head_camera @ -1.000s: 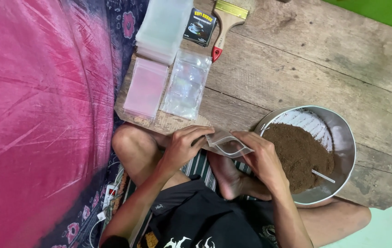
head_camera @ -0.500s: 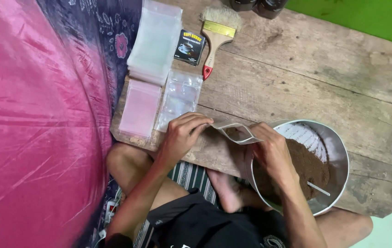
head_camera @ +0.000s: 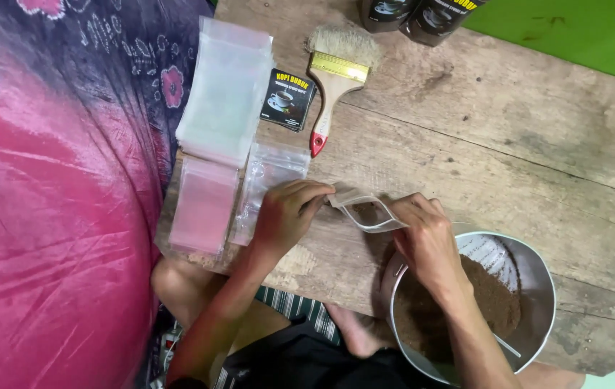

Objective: Filling small plastic bags with ground coffee using a small spoon

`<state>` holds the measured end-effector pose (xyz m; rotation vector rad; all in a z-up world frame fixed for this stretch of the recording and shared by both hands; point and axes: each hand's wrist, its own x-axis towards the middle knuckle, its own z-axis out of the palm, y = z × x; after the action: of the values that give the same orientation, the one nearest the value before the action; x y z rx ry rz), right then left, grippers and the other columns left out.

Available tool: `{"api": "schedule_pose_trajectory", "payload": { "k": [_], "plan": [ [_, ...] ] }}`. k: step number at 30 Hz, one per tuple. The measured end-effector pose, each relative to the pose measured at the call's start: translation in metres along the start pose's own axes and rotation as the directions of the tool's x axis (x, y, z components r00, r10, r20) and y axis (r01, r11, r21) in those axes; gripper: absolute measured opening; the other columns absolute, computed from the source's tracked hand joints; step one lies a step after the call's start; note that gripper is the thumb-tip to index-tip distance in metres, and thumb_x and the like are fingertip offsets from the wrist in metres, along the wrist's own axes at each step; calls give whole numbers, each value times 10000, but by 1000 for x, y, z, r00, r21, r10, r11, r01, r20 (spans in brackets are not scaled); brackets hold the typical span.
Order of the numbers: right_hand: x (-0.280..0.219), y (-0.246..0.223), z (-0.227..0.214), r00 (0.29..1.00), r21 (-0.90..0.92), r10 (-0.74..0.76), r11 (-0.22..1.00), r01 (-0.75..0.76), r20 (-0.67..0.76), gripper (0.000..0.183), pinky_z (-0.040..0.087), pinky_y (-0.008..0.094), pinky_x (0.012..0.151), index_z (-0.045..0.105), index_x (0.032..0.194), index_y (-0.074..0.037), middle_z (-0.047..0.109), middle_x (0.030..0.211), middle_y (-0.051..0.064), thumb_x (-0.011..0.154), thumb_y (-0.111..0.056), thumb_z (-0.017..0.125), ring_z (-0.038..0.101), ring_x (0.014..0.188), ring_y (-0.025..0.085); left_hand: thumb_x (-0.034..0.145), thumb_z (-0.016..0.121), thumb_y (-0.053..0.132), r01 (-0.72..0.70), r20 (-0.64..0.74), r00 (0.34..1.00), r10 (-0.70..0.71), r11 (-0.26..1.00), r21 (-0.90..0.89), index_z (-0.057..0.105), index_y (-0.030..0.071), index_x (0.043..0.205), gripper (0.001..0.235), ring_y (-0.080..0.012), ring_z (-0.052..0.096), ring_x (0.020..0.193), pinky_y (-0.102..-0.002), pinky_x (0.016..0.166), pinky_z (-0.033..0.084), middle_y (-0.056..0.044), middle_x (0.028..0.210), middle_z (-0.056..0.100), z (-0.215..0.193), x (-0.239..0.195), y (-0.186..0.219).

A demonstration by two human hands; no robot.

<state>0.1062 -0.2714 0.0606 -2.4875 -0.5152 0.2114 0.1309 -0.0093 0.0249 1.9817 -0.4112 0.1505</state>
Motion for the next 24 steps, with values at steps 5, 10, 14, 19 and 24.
{"api": "schedule_pose_trajectory", "payload": {
  "k": [5,10,14,19,24],
  "plan": [
    [4,-2,1,1000,31,20,999,-20,8,255,481,366,812,720,1110,-84,746,926,77,856,-101,737,659,960,278,893,730,-2,38,16,999,-39,999,34,748,85,1100,225,-268,747,906,-380,787,604,-65,940,761,-4,-2,6],
    [8,-7,0,999,45,36,998,-36,-7,244,483,353,780,728,1156,-94,749,895,79,931,-187,728,670,914,264,885,755,56,50,21,998,-52,995,82,741,144,1175,303,-233,742,971,-366,846,593,-36,984,760,0,-9,-2],
    [6,-9,-2,999,37,47,998,-47,-9,259,495,359,773,732,1170,-81,750,887,92,942,-203,726,674,898,273,861,779,56,69,9,997,-70,994,83,714,125,1235,386,-265,708,1086,-400,944,557,-67,1099,746,2,-13,1],
    [0,-19,-12,998,55,50,997,-48,-38,315,500,385,784,713,1220,-48,742,917,137,927,-164,728,666,929,311,848,797,57,70,-56,996,-65,992,107,622,66,1334,517,-401,553,1286,-533,1091,446,-159,1318,611,-1,-21,22],
    [-18,-50,-46,981,100,41,995,-23,-191,313,552,419,810,717,1221,-51,752,1056,140,928,-150,760,687,942,340,901,765,234,306,-269,919,-288,951,30,619,76,1249,409,-316,606,1053,-441,956,498,-103,1137,569,5,-52,72]
  ]
}}
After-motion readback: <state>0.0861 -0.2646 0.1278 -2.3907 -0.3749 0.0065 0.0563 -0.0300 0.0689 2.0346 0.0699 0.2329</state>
